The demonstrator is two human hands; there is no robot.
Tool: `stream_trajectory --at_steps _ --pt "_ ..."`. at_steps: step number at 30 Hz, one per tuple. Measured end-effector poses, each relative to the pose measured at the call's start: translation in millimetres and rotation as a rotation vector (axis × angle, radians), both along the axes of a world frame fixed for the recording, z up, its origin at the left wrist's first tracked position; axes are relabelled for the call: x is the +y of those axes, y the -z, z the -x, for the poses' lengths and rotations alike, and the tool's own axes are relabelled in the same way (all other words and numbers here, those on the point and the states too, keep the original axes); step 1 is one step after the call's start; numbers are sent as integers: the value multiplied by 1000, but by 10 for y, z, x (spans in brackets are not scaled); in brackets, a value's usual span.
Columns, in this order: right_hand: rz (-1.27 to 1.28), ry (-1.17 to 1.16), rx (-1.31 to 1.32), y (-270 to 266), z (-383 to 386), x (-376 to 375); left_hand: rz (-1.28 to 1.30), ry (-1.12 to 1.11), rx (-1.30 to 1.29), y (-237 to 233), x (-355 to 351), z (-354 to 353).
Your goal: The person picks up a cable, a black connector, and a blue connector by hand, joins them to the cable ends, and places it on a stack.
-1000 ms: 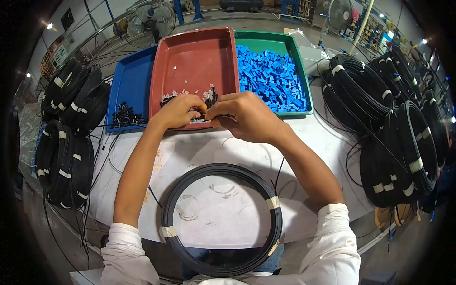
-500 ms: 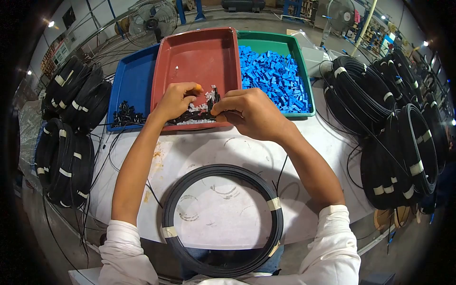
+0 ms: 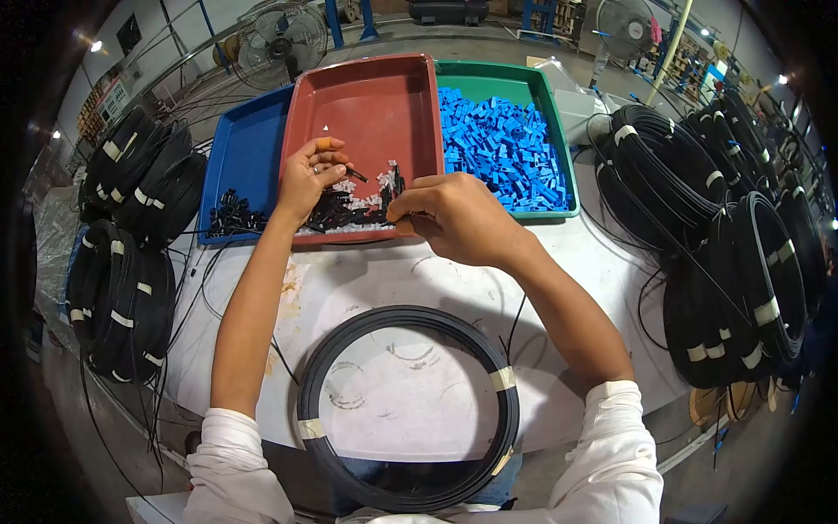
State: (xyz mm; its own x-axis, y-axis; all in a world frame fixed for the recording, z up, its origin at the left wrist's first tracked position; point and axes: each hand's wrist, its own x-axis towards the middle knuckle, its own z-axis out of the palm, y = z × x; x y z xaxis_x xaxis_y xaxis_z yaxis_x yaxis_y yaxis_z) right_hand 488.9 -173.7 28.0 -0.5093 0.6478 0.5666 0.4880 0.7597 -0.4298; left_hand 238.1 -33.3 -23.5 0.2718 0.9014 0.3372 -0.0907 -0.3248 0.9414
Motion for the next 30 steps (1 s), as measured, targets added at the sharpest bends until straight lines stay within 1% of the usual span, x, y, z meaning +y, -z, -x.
stream_trajectory --at_steps 2,4,5,7,8,10,11,12,14,15,16,18,19,20,22,26,28,30 --pt "-1 13 -36 4 10 2 4 -47 51 26 -12 41" --pt "20 30 -60 -19 21 -31 -273 -287 541 25 -55 51" --pt "41 49 -84 -30 18 -47 -275 -284 540 24 -77 51" --pt "7 54 -98 -32 4 -50 -1132 -552 927 -21 -169 49" --pt "-28 54 -113 -35 4 -39 -1132 -554 927 -24 -198 20" --pt "-45 74 -106 -46 -15 -28 -895 -262 741 -18 -292 -113" --pt "-63 97 -100 -49 -23 -28 -703 -218 794 -20 -354 -190" --pt "-61 91 -103 -49 -25 -32 -697 -224 794 -30 -396 -275" --pt "-32 148 -80 -71 -32 -32 -262 -100 759 -63 -420 -433" --pt "-21 150 -103 -82 -34 -40 -251 -137 806 -46 -390 -504" --pt "-25 150 -108 -82 -27 -44 -254 -140 801 -22 -375 -557" --pt "-37 143 -112 -68 -21 -44 -309 -336 965 -30 -375 -674" --pt "-40 155 -120 -68 -18 -49 -234 -327 1028 -74 -369 -715" --pt "-39 160 -121 -72 -20 -49 -236 -321 1027 -106 -373 -731" --pt "-60 147 -117 -74 -32 -50 -236 -322 1110 -127 -384 -741" --pt "-92 141 -117 -38 -49 -18 -238 -350 1127 -95 -343 -664" --pt "-102 142 -114 -38 -39 -31 -498 -410 1100 -5 -319 -589" --pt "-113 143 -109 -41 -40 -43 -553 -400 1057 58 -307 -519"
